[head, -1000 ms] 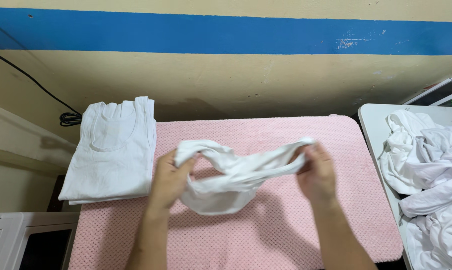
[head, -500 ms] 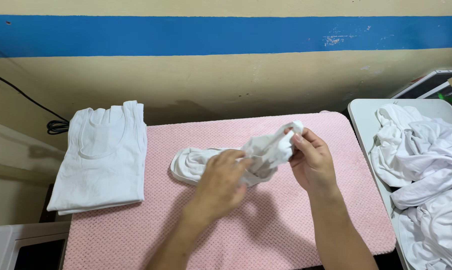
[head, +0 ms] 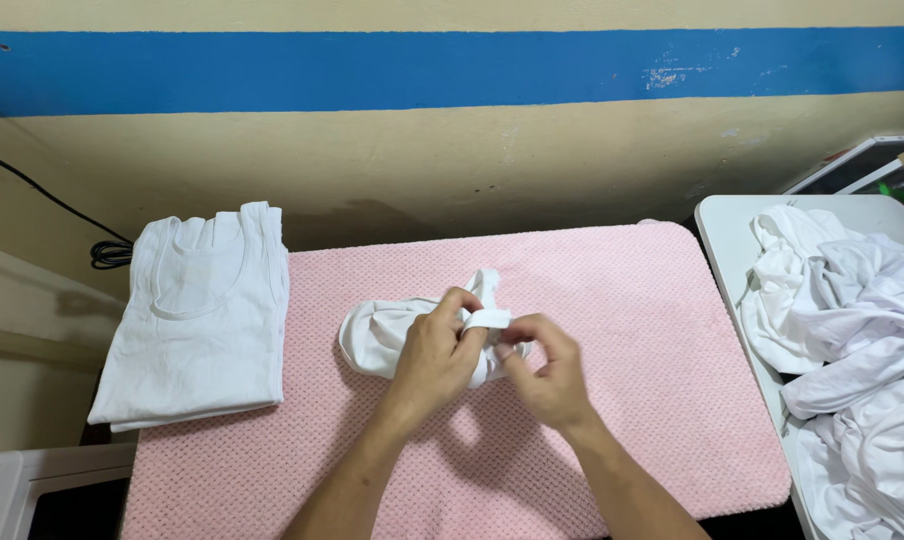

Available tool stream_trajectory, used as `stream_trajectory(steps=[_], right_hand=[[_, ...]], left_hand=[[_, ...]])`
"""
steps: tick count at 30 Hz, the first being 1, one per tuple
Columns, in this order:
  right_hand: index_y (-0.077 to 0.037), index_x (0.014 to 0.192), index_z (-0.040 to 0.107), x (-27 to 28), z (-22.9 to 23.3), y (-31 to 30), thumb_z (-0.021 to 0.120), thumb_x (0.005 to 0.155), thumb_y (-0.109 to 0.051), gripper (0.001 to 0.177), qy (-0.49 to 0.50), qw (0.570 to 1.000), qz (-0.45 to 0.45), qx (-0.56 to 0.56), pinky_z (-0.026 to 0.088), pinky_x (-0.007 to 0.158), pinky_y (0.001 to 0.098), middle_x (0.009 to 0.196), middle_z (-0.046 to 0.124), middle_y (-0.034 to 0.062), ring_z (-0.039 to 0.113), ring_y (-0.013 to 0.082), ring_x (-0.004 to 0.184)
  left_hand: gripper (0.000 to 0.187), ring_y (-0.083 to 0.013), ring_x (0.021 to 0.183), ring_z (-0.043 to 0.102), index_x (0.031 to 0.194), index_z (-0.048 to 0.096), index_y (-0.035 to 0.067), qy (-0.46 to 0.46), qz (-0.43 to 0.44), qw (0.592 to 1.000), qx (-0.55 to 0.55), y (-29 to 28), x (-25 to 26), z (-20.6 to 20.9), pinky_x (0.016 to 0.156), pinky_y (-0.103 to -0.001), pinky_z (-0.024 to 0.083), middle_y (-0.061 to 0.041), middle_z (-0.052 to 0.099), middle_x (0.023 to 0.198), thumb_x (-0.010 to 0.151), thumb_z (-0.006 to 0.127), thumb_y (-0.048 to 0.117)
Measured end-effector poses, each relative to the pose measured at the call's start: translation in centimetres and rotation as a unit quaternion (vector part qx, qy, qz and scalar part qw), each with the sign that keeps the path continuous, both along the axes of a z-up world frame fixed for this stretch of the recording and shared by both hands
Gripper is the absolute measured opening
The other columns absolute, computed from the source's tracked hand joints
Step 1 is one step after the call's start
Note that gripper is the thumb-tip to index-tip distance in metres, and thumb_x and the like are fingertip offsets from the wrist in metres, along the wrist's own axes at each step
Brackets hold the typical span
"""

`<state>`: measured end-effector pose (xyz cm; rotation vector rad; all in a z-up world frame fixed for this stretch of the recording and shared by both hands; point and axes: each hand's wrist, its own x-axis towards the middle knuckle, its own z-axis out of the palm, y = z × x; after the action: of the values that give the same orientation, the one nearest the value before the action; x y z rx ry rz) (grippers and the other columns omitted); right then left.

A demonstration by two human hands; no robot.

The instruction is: The person folds white tank tops one at a time on a pink mat. They smooth each garment, fold the sides and bottom, then place the folded item on a growing stack to the left.

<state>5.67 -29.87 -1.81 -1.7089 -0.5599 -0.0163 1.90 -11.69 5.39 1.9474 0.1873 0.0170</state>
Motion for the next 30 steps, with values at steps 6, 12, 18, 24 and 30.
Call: stream_trajectory(steps=[6, 12, 18, 24, 30], right_hand=[[-0.001, 0.098, 0.071, -0.6, 2.1, 1.7, 0.066, 0.086, -0.008, 0.015, 0.162, 0.965, 0.055, -0.198, 0.053, 0.060, 0.0321, 0.075, 0.069, 0.0072, 0.062, 0.0138, 0.064], [-0.004, 0.072, 0.072, -1.3, 0.7, 0.2, 0.069, 0.082, -0.012, 0.012, -0.071, 0.888, 0.117, -0.439, 0.047, 0.081, 0.0451, 0.058, 0.065, 0.0067, 0.058, 0.0201, 0.059], [-0.009, 0.075, 0.072, -0.3, -0.3, -3.9, 0.064, 0.087, -0.016, 0.016, -0.072, 0.855, 0.054, -0.511, 0.051, 0.080, 0.0418, 0.059, 0.064, 0.0051, 0.058, 0.0193, 0.057], [-0.002, 0.086, 0.074, 0.1, 1.4, -4.4, 0.070, 0.080, -0.016, 0.016, -0.121, 0.873, -0.015, -0.471, 0.053, 0.076, 0.0455, 0.078, 0.069, 0.0102, 0.064, 0.0217, 0.071], [-0.004, 0.090, 0.073, -2.5, 1.9, 1.7, 0.071, 0.091, -0.023, 0.020, -0.126, 0.959, 0.064, -0.246, 0.059, 0.065, 0.0341, 0.085, 0.072, 0.0085, 0.071, 0.0199, 0.073]], left_hand=[[0.024, -0.0132, 0.055, 0.056, 0.080, 0.066, 0.002, -0.028, 0.026, 0.978, -0.204, 0.2, 1.1, -3.1, 0.049, -0.033, 0.045, -0.004, 0.064, 0.065, 0.096, 0.052, 0.012], [0.022, -0.0081, 0.056, 0.054, 0.080, 0.058, 0.005, -0.043, 0.248, 0.881, -0.400, 4.7, 1.7, -7.6, 0.053, -0.026, 0.049, -0.001, 0.057, 0.070, 0.100, 0.050, 0.011], [0.003, -0.0061, 0.046, 0.039, 0.095, 0.060, 0.008, -0.034, 0.305, 0.900, -0.309, 9.9, 0.6, -8.1, 0.039, -0.026, 0.033, 0.002, 0.048, 0.063, 0.096, 0.060, 0.011], [0.014, -0.0068, 0.043, 0.042, 0.089, 0.065, 0.003, 0.097, 0.158, 0.946, -0.267, 9.8, -0.9, -6.8, 0.038, -0.025, 0.036, 0.002, 0.051, 0.058, 0.097, 0.059, 0.014], [0.017, -0.0012, 0.047, 0.046, 0.095, 0.070, 0.001, 0.045, 0.047, 0.944, -0.322, 6.4, -1.3, -2.8, 0.042, -0.020, 0.042, 0.005, 0.054, 0.061, 0.100, 0.060, 0.014]])
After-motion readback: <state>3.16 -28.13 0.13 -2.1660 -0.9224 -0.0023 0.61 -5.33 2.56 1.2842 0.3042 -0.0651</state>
